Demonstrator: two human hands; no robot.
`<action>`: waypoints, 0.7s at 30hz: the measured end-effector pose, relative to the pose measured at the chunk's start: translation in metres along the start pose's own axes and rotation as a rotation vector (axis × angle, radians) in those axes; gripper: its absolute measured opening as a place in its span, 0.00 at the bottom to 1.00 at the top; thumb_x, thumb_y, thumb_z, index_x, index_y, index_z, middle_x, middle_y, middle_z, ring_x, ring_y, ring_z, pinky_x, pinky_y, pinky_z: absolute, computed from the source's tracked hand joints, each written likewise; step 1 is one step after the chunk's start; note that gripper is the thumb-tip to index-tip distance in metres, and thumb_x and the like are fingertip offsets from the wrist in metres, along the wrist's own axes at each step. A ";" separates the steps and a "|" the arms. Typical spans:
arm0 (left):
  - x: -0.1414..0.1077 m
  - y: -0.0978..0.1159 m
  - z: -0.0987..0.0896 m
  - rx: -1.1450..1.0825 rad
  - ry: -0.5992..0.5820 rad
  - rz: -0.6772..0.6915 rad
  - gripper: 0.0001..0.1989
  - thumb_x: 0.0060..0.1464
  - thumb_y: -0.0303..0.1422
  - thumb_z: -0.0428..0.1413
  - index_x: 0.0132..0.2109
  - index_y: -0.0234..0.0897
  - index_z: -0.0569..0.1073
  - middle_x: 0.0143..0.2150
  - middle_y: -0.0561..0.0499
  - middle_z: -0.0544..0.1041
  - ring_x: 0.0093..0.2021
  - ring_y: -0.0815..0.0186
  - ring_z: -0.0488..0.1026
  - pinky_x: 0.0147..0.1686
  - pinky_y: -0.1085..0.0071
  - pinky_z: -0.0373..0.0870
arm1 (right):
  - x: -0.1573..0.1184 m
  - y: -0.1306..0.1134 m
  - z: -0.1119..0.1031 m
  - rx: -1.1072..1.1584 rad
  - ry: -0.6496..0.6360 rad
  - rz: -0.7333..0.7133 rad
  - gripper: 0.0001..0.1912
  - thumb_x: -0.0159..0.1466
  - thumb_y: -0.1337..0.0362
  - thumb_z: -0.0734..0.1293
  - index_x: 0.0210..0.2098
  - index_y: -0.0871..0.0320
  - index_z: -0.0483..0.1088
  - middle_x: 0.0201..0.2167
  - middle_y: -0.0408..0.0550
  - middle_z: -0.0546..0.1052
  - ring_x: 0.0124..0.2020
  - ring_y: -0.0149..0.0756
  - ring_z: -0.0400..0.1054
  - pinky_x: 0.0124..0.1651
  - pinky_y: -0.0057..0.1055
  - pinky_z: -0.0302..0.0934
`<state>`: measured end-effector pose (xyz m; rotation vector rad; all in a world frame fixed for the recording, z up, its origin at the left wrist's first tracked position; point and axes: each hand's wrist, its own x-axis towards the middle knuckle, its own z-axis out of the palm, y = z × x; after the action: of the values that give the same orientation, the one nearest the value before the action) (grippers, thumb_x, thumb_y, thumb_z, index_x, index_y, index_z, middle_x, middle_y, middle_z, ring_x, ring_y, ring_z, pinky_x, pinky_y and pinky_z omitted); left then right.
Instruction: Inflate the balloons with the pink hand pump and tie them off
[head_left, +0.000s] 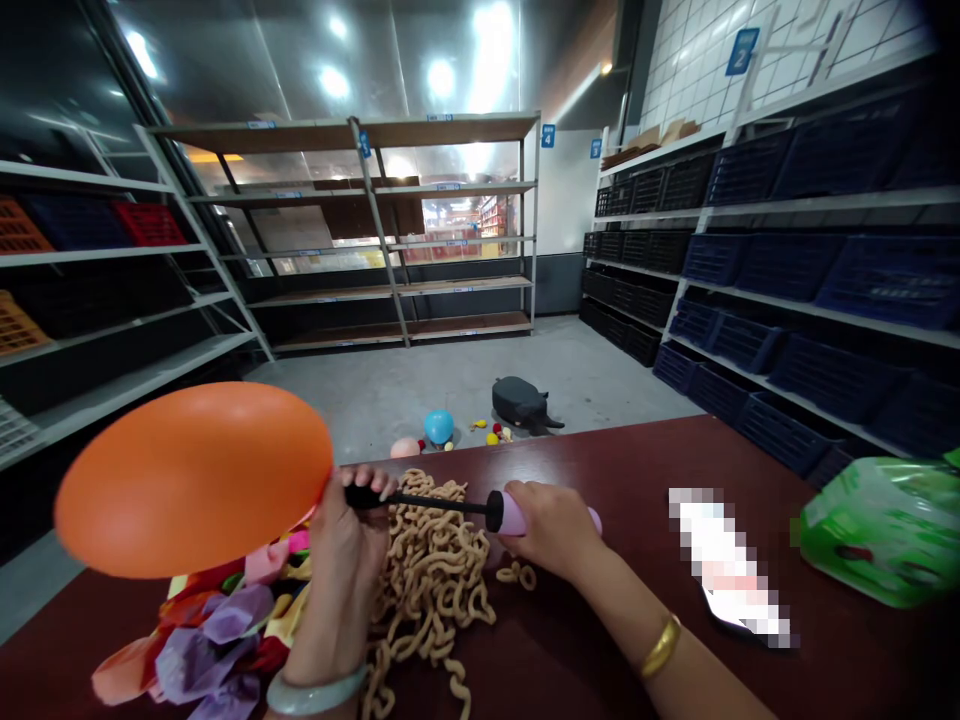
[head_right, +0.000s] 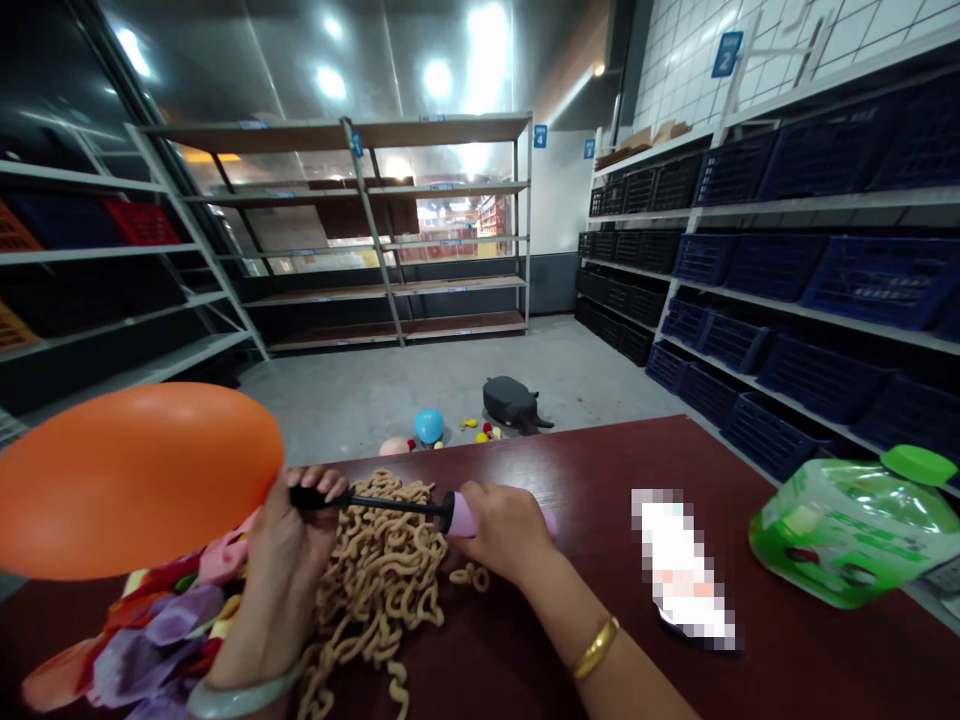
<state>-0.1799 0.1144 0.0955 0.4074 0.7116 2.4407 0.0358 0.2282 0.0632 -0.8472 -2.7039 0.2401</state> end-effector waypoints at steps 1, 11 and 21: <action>0.003 0.004 -0.002 -0.012 -0.002 0.011 0.15 0.51 0.31 0.60 0.27 0.37 0.60 0.23 0.56 0.60 0.23 0.71 0.60 0.21 0.75 0.60 | 0.000 0.001 0.000 0.000 0.004 -0.002 0.16 0.57 0.52 0.66 0.41 0.53 0.66 0.37 0.47 0.76 0.38 0.41 0.71 0.37 0.31 0.55; -0.030 -0.050 0.008 -0.024 -0.038 -0.074 0.14 0.53 0.35 0.60 0.29 0.37 0.61 0.27 0.55 0.61 0.27 0.70 0.62 0.27 0.74 0.64 | -0.003 0.004 0.004 -0.047 0.022 0.014 0.17 0.55 0.53 0.68 0.41 0.53 0.66 0.35 0.47 0.76 0.36 0.42 0.71 0.35 0.32 0.54; -0.059 -0.081 0.021 0.006 -0.091 -0.202 0.12 0.54 0.33 0.58 0.30 0.37 0.62 0.27 0.55 0.62 0.28 0.69 0.63 0.29 0.70 0.64 | -0.005 -0.012 0.010 0.075 0.020 0.000 0.15 0.57 0.53 0.67 0.39 0.53 0.65 0.35 0.45 0.76 0.36 0.41 0.71 0.35 0.31 0.53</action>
<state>-0.0892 0.1453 0.0590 0.4241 0.6867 2.2170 0.0301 0.2143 0.0555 -0.8233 -2.6586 0.3291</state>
